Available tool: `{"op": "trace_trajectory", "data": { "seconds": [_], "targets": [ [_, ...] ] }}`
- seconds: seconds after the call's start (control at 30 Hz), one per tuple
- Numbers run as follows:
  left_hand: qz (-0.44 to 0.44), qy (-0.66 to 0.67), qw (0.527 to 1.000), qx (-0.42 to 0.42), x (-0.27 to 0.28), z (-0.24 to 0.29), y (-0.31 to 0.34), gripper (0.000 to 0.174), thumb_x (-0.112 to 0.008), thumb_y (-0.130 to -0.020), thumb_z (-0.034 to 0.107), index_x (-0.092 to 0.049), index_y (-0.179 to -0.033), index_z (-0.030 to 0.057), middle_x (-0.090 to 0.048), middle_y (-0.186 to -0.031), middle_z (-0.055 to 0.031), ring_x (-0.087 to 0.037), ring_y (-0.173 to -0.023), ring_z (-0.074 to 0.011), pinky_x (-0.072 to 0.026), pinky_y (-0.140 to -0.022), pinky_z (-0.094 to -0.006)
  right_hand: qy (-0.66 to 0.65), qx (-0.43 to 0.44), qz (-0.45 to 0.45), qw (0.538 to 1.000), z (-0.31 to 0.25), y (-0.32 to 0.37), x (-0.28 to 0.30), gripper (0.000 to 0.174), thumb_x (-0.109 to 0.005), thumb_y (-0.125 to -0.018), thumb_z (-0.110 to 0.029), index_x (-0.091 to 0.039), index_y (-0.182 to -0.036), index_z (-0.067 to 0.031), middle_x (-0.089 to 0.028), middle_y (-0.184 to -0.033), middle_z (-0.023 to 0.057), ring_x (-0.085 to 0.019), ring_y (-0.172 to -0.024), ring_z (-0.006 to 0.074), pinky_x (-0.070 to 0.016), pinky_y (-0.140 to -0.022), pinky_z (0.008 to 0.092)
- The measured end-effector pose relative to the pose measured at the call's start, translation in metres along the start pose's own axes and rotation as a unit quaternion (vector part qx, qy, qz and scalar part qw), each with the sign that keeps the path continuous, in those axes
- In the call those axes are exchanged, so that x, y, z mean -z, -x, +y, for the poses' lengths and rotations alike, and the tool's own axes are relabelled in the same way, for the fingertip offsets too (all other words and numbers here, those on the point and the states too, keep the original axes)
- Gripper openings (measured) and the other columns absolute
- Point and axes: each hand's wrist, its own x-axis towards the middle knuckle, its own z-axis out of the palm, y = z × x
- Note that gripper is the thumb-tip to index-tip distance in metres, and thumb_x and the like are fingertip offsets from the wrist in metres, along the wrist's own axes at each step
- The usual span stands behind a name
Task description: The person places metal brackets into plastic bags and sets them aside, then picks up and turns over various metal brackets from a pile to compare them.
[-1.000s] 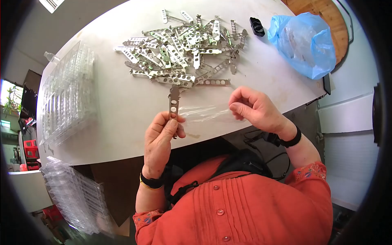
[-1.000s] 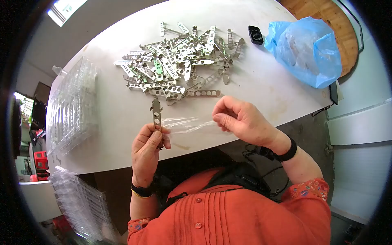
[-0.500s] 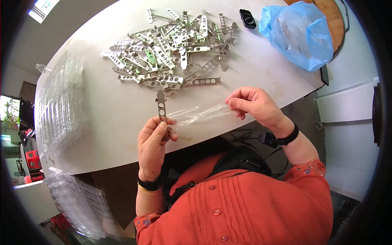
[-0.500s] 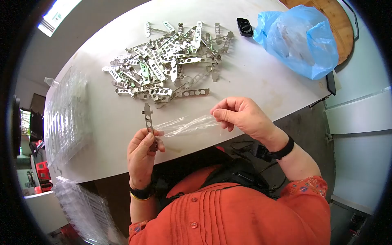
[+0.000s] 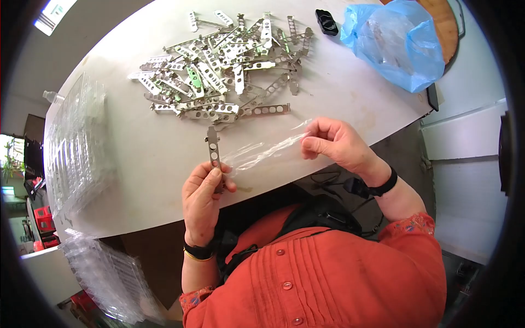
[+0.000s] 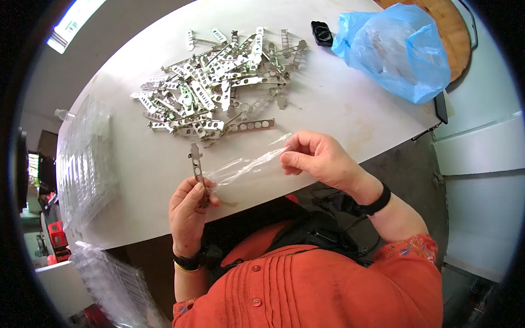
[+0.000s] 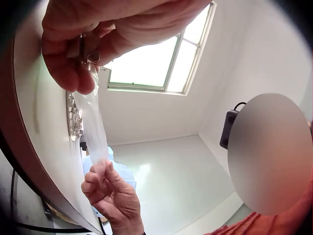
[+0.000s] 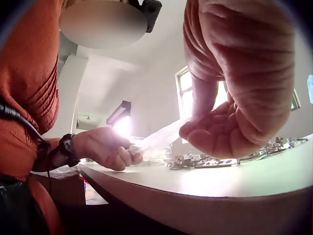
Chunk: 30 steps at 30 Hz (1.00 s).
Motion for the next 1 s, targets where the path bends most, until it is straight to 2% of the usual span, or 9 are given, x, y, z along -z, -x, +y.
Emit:
{"op": "trace_trajectory", "data": {
  "seconds": [0.13, 0.5, 0.6, 0.67, 0.7, 0.77, 0.8, 0.87, 1.0],
  "targets": [
    [0.024, -0.046, 0.999, 0.003, 0.004, 0.006, 0.004, 0.019, -0.050, -0.101, 0.010, -0.060, -0.110, -0.0031, -0.066, -0.102, -0.0112, -0.062, -0.075, -0.0168, -0.0487, -0.073, -0.0276, 0.033, -0.019, 0.074, 0.997, -0.006, 0.003, 0.001, 0.009, -0.063, -0.097, -0.012, -0.062, -0.100, -0.0033, -0.062, -0.083, -0.0003, -0.058, -0.072, 0.0074, -0.0500, -0.067, 0.0235],
    [0.013, -0.029, 0.999, 0.026, 0.002, 0.005, 0.012, 0.019, -0.053, -0.100, 0.011, -0.063, -0.109, -0.0023, -0.067, -0.117, -0.0155, -0.065, -0.074, -0.0163, -0.0515, -0.071, -0.0286, 0.065, -0.009, 0.087, 0.994, 0.008, 0.003, 0.014, 0.011, -0.064, -0.097, -0.014, -0.062, -0.100, -0.0035, -0.061, -0.083, -0.0020, -0.056, -0.071, 0.0057, -0.0475, -0.064, 0.0217],
    [0.003, -0.022, 0.999, 0.030, -0.001, 0.006, 0.013, 0.019, -0.054, -0.099, 0.012, -0.063, -0.108, -0.0019, -0.067, -0.117, -0.0158, -0.065, -0.072, -0.0156, -0.0527, -0.070, -0.0288, 0.166, 0.010, 0.107, 0.980, 0.010, 0.002, 0.018, 0.014, -0.066, -0.095, -0.014, -0.062, -0.103, -0.0026, -0.061, -0.084, -0.0004, -0.056, -0.070, 0.0080, -0.0485, -0.064, 0.0249],
    [-0.001, -0.030, 0.999, 0.035, -0.002, 0.008, 0.015, 0.018, -0.054, -0.099, 0.011, -0.063, -0.107, -0.0017, -0.068, -0.116, -0.0157, -0.065, -0.072, -0.0152, -0.0526, -0.068, -0.0277, 0.356, 0.095, 0.241, 0.898, 0.007, 0.001, 0.016, 0.018, -0.068, -0.092, -0.013, -0.062, -0.106, -0.0024, -0.062, -0.089, 0.0043, -0.059, -0.072, 0.0145, -0.0501, -0.066, 0.0287],
    [0.001, -0.029, 0.999, 0.034, 0.000, 0.008, 0.016, 0.018, -0.054, -0.099, 0.011, -0.063, -0.107, -0.0017, -0.068, -0.116, -0.0157, -0.065, -0.072, -0.0152, -0.0526, -0.068, -0.0277, 0.356, 0.095, 0.240, 0.898, 0.003, 0.002, 0.013, 0.018, -0.068, -0.092, -0.013, -0.062, -0.106, -0.0024, -0.062, -0.089, 0.0043, -0.059, -0.072, 0.0145, -0.0501, -0.066, 0.0287],
    [-0.027, -0.025, 0.999, 0.033, 0.002, 0.008, 0.017, 0.017, -0.054, -0.099, 0.011, -0.063, -0.105, -0.0015, -0.070, -0.110, -0.0139, -0.063, -0.070, -0.0143, -0.0508, -0.066, -0.0255, 0.471, 0.236, 0.316, 0.789, -0.010, 0.004, 0.005, 0.023, -0.070, -0.088, -0.011, -0.062, -0.108, -0.0030, -0.061, -0.096, 0.0094, -0.062, -0.081, 0.0214, -0.0511, -0.072, 0.0314],
    [-0.027, -0.025, 0.999, 0.034, 0.002, 0.008, 0.018, 0.017, -0.054, -0.099, 0.011, -0.063, -0.105, -0.0015, -0.070, -0.110, -0.0139, -0.063, -0.070, -0.0143, -0.0508, -0.066, -0.0255, 0.471, 0.235, 0.316, 0.789, -0.017, 0.008, 0.000, 0.023, -0.070, -0.088, -0.011, -0.062, -0.108, -0.0030, -0.061, -0.096, 0.0094, -0.062, -0.081, 0.0214, -0.0511, -0.072, 0.0314],
    [-0.025, -0.064, 0.997, 0.044, 0.001, 0.008, 0.024, 0.017, -0.054, -0.099, 0.013, -0.063, -0.103, -0.0015, -0.070, -0.101, -0.0113, -0.059, -0.065, -0.0117, -0.0472, -0.062, -0.0235, 0.466, 0.229, 0.177, 0.836, -0.025, 0.015, -0.013, 0.024, -0.071, -0.086, -0.010, -0.062, -0.108, -0.0037, -0.062, -0.100, 0.0119, -0.063, -0.089, 0.0257, -0.0513, -0.076, 0.0338],
    [0.001, -0.140, 0.989, 0.047, -0.002, 0.012, 0.035, 0.017, -0.054, -0.098, 0.014, -0.063, -0.100, -0.0013, -0.068, -0.092, -0.0077, -0.052, -0.061, -0.0082, -0.0402, -0.056, -0.0220, 0.434, 0.261, 0.075, 0.859, -0.015, 0.005, -0.054, 0.024, -0.071, -0.085, -0.009, -0.062, -0.106, -0.0048, -0.062, -0.099, 0.0126, -0.063, -0.090, 0.0289, -0.0508, -0.077, 0.0378]
  ]
}}
